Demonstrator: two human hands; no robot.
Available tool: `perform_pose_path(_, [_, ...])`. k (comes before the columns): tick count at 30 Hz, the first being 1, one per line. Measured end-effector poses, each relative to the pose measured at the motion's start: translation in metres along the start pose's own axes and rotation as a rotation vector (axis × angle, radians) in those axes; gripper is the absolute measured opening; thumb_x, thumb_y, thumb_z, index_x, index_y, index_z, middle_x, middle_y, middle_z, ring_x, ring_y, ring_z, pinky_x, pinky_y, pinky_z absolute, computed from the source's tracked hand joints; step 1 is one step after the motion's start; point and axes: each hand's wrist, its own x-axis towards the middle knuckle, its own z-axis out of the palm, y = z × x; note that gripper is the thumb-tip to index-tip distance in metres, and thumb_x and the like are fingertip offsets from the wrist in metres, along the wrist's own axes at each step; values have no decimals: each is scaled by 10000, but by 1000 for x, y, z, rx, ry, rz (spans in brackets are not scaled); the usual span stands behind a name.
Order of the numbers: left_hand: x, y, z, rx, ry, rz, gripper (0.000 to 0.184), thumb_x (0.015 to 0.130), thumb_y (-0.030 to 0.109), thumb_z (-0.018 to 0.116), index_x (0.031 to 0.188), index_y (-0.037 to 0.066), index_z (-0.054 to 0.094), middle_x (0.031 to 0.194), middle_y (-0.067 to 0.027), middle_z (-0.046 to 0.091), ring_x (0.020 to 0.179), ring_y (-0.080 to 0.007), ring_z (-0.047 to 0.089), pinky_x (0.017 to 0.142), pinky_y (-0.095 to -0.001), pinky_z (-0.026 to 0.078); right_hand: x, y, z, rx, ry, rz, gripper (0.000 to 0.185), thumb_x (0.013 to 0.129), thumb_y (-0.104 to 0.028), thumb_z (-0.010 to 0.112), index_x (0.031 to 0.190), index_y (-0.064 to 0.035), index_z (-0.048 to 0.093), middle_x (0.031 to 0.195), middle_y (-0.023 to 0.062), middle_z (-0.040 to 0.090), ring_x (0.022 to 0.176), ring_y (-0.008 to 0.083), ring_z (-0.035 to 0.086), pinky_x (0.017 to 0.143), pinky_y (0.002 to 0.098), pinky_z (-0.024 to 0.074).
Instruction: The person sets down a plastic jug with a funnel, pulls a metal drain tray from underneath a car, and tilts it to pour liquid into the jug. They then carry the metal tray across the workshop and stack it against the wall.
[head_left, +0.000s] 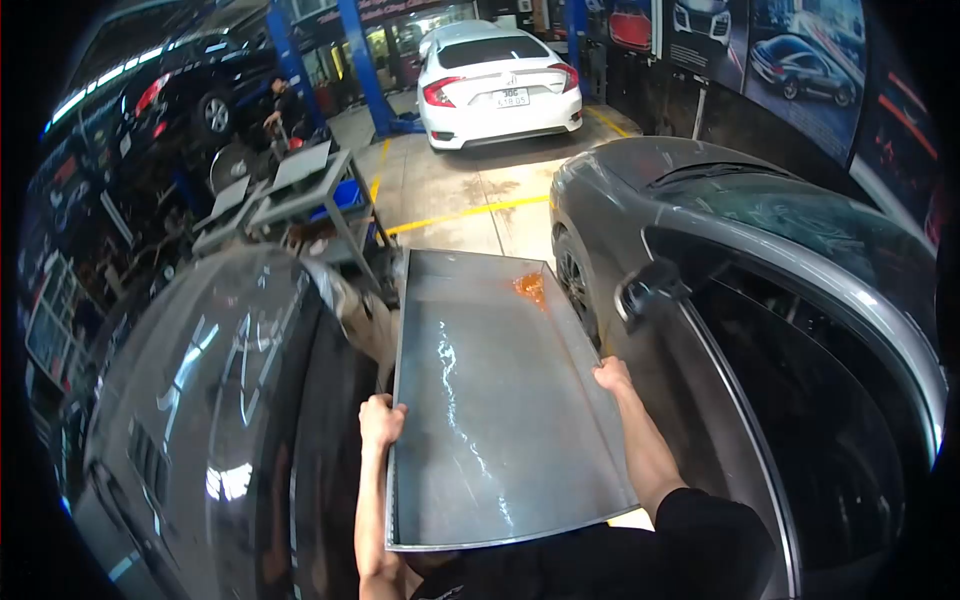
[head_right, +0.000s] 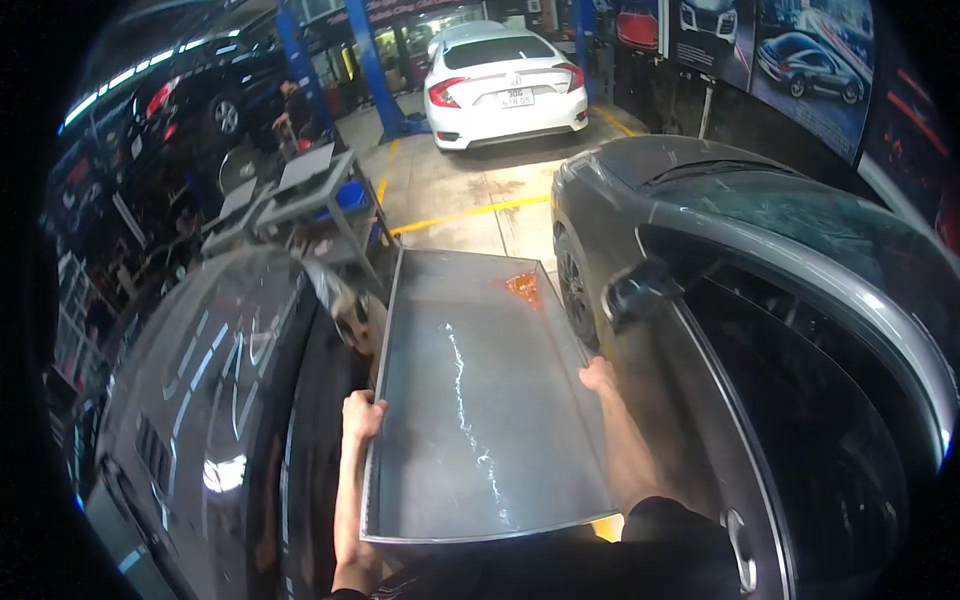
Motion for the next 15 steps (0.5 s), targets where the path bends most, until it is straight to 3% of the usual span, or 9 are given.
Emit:
perform_pose_path(4, [150,27,-22,15,34,46,333,724,242,664,959,11,713,916,-265,670,942,-382,656,856,-428,512,106,-97,13,3,34,-34,430,800,-319,648,1102,-13,666,1159,236,627,1098,364,607,922,412,500])
perform_pose_path(8, [308,30,11,15,45,51,304,717,231,645,906,0,704,872,-271,661,903,-392,656,823,-442,514,264,-168,55,-11,-29,-48,417,800,-319,654,1070,-2,670,1142,234,634,1082,368,610,911,433,499])
perform_pose_path(10, [394,63,16,-25,95,72,289,714,232,644,843,-24,682,814,-278,647,850,-408,654,783,-450,514,361,-217,50,-161,92,-214,383,813,-316,639,1046,-15,675,1083,226,656,1045,372,626,884,450,507])
perform_pose_path(11, [431,80,10,35,63,11,297,721,230,648,875,-20,694,824,-279,652,863,-408,657,794,-440,518,362,-270,16,-38,-13,-44,397,822,-322,629,1095,-37,667,1122,224,645,1075,364,614,913,448,497])
perform_pose_path(13, [499,92,13,-100,93,57,308,733,229,649,916,-13,704,848,-279,659,882,-403,660,809,-437,520,423,-325,-2,-123,-35,-70,426,830,-339,621,1152,-62,650,1232,191,605,1164,364,564,964,448,475])
perform_pose_path(15, [558,102,6,-114,63,-16,321,745,232,648,956,-2,709,887,-284,660,900,-398,661,830,-430,518,468,-380,-15,-147,-59,-71,425,832,-335,613,1153,-57,649,1228,188,609,1167,360,564,974,447,468])
